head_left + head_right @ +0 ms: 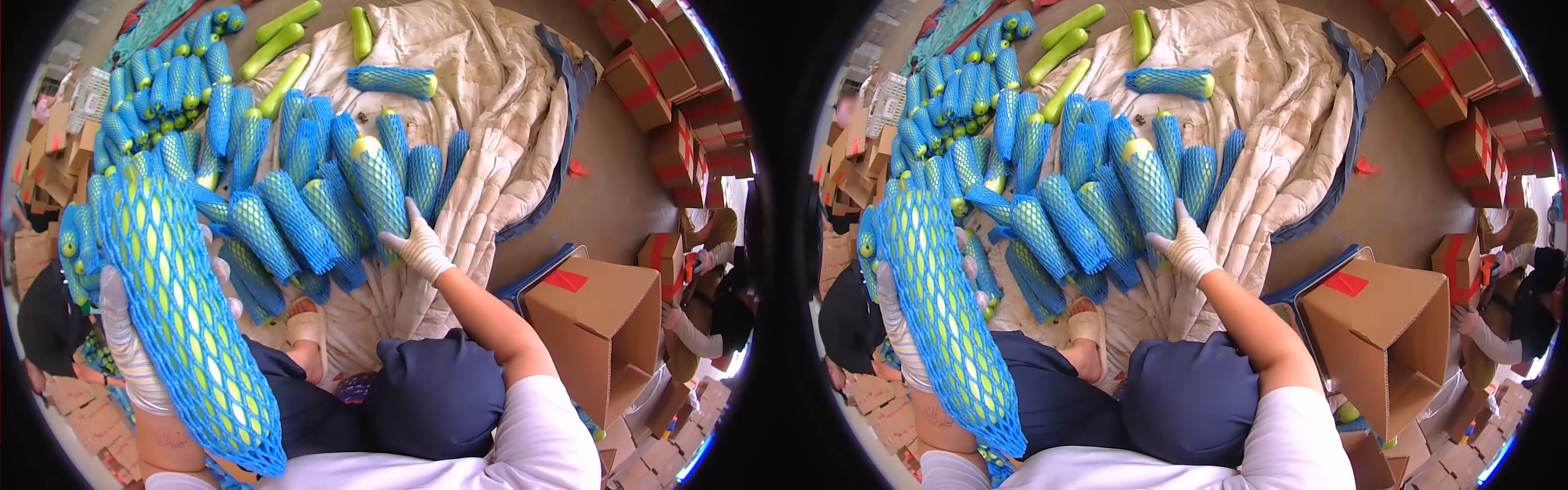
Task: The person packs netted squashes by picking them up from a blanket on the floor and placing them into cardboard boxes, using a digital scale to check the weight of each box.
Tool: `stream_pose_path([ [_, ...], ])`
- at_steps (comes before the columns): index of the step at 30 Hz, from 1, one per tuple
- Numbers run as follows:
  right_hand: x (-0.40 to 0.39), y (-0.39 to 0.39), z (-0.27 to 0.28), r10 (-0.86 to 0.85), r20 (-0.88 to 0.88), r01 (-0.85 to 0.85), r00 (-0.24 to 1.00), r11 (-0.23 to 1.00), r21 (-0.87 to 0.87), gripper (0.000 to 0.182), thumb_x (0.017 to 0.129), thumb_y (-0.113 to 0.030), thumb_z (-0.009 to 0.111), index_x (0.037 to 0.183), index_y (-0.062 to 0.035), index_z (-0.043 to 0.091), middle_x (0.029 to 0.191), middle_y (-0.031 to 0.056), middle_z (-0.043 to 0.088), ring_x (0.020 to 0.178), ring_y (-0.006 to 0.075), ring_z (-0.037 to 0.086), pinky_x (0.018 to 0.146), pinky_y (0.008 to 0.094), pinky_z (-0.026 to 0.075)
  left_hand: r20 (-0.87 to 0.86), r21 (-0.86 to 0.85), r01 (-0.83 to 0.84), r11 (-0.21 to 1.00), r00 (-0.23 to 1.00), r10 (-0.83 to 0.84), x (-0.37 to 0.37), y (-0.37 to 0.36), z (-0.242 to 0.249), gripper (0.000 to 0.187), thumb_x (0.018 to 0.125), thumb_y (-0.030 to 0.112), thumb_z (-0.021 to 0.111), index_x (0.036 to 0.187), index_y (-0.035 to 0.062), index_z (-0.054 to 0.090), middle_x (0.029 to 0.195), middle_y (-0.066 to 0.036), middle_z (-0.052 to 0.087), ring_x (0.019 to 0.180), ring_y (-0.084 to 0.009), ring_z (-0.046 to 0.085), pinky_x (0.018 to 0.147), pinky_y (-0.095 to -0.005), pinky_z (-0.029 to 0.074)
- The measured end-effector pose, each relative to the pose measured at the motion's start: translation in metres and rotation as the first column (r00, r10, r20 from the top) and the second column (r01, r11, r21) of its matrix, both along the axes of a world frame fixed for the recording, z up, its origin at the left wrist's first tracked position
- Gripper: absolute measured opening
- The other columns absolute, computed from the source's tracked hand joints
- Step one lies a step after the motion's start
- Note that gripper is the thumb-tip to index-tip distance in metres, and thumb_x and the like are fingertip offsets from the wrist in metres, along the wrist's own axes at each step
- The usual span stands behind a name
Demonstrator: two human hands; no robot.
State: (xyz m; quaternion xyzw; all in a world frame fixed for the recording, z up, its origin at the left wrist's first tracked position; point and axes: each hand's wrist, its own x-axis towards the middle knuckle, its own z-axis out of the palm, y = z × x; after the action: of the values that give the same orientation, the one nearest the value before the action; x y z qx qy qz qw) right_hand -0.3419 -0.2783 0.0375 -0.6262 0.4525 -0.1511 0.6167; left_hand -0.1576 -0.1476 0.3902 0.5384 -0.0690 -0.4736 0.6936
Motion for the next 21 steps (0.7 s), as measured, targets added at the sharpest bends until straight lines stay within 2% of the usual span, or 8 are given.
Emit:
stream_pose_path([
  [2, 0.0, -0.004, -0.015, 0.044, -0.147, -0.068, 0.988, 0.984, -0.164, 0.083, 0.075, -0.03, 0.076, 0.139, 0.0023, 0.034, 0.123, 0.0216, 0.054, 0.113, 0.0292, 0.054, 0.098, 0.0337, 0.041, 0.028, 0.024, -0.047, 0.999, 0.999, 0.046, -0.001, -0.003, 0.0, 0.074, 0.086, 0.056, 0.056, 0.138, 0.0069, 0.037, 0.12, -0.017, 0.054, 0.093, -0.0276, 0.061, 0.065, -0.0422, 0.057],
  [4, -0.004, -0.011, -0.049, -0.245, 0.189, 0.23, 0.951, 0.969, 0.094, 0.058, 0.08, -0.027, 0.071, 0.125, 0.0027, 0.049, 0.113, 0.0208, 0.058, 0.103, 0.0291, 0.057, 0.093, 0.0348, 0.044, 0.017, 0.034, -0.027, 0.999, 1.0, 0.026, 0.003, -0.003, -0.002, 0.075, 0.085, 0.057, 0.056, 0.139, 0.0083, 0.037, 0.122, -0.016, 0.052, 0.094, -0.0275, 0.06, 0.066, -0.0422, 0.056],
  [5, -0.01, -0.017, -0.033, -0.277, -0.016, 0.275, 0.961, 0.958, -0.078, 0.041, 0.085, -0.02, 0.067, 0.117, 0.0009, 0.053, 0.102, 0.0145, 0.061, 0.089, 0.0216, 0.059, 0.083, 0.0337, 0.048, 0.016, 0.036, -0.021, 0.999, 1.0, 0.021, 0.004, -0.003, -0.002, 0.075, 0.085, 0.057, 0.056, 0.139, 0.0084, 0.036, 0.122, -0.016, 0.052, 0.095, -0.0276, 0.06, 0.066, -0.0422, 0.056],
  [6, -0.015, -0.013, -0.06, -0.379, -0.171, 0.33, 0.91, 0.908, -0.257, 0.046, 0.082, -0.022, 0.069, 0.118, 0.0014, 0.053, 0.099, 0.015, 0.062, 0.088, 0.0243, 0.06, 0.083, 0.0348, 0.048, 0.016, 0.037, -0.016, 0.999, 1.0, 0.016, 0.005, -0.003, -0.002, 0.075, 0.085, 0.057, 0.056, 0.139, 0.0086, 0.036, 0.122, -0.016, 0.052, 0.095, -0.0276, 0.06, 0.065, -0.0421, 0.056],
  [9, -0.011, -0.022, -0.026, -0.319, -0.379, 0.217, 0.869, 0.933, -0.288, 0.054, 0.08, -0.028, 0.069, 0.12, 0.0036, 0.051, 0.103, 0.0211, 0.063, 0.094, 0.031, 0.062, 0.087, 0.037, 0.048, 0.019, 0.046, -0.012, 0.999, 1.0, 0.011, 0.007, -0.001, -0.002, 0.075, 0.085, 0.056, 0.057, 0.139, 0.0086, 0.036, 0.122, -0.015, 0.052, 0.095, -0.027, 0.059, 0.065, -0.0424, 0.057],
  [14, 0.004, -0.047, -0.002, 0.063, -0.718, -0.034, 0.693, 0.998, 0.054, 0.084, 0.078, -0.039, 0.068, 0.137, 0.0074, 0.031, 0.118, 0.0325, 0.055, 0.111, 0.0387, 0.057, 0.094, 0.0404, 0.045, 0.035, 0.053, -0.021, 0.998, 0.999, 0.019, 0.01, 0.01, -0.002, 0.075, 0.085, 0.056, 0.057, 0.139, 0.0084, 0.036, 0.121, -0.015, 0.052, 0.094, -0.0261, 0.06, 0.065, -0.0418, 0.057],
  [16, 0.009, -0.037, -0.015, 0.046, -0.698, 0.012, 0.715, 0.997, 0.078, 0.093, 0.076, -0.041, 0.07, 0.142, 0.0047, 0.023, 0.123, 0.0316, 0.053, 0.113, 0.0383, 0.055, 0.095, 0.04, 0.045, 0.055, 0.057, -0.015, 0.998, 0.998, 0.011, 0.012, 0.015, -0.002, 0.075, 0.085, 0.056, 0.057, 0.139, 0.0084, 0.036, 0.121, -0.015, 0.052, 0.093, -0.0259, 0.06, 0.065, -0.0415, 0.057],
  [21, 0.01, -0.022, -0.054, -0.418, -0.315, 0.488, 0.852, 0.853, 0.185, 0.097, 0.071, -0.042, 0.077, 0.143, -0.0003, 0.027, 0.131, 0.0231, 0.05, 0.118, 0.0309, 0.052, 0.098, 0.0352, 0.042, 0.02, -0.011, 0.011, 1.0, 1.0, -0.011, 0.017, 0.026, -0.002, 0.067, 0.09, 0.051, 0.052, 0.138, 0.0069, 0.036, 0.125, -0.018, 0.051, 0.098, -0.0268, 0.06, 0.066, -0.0431, 0.057],
])
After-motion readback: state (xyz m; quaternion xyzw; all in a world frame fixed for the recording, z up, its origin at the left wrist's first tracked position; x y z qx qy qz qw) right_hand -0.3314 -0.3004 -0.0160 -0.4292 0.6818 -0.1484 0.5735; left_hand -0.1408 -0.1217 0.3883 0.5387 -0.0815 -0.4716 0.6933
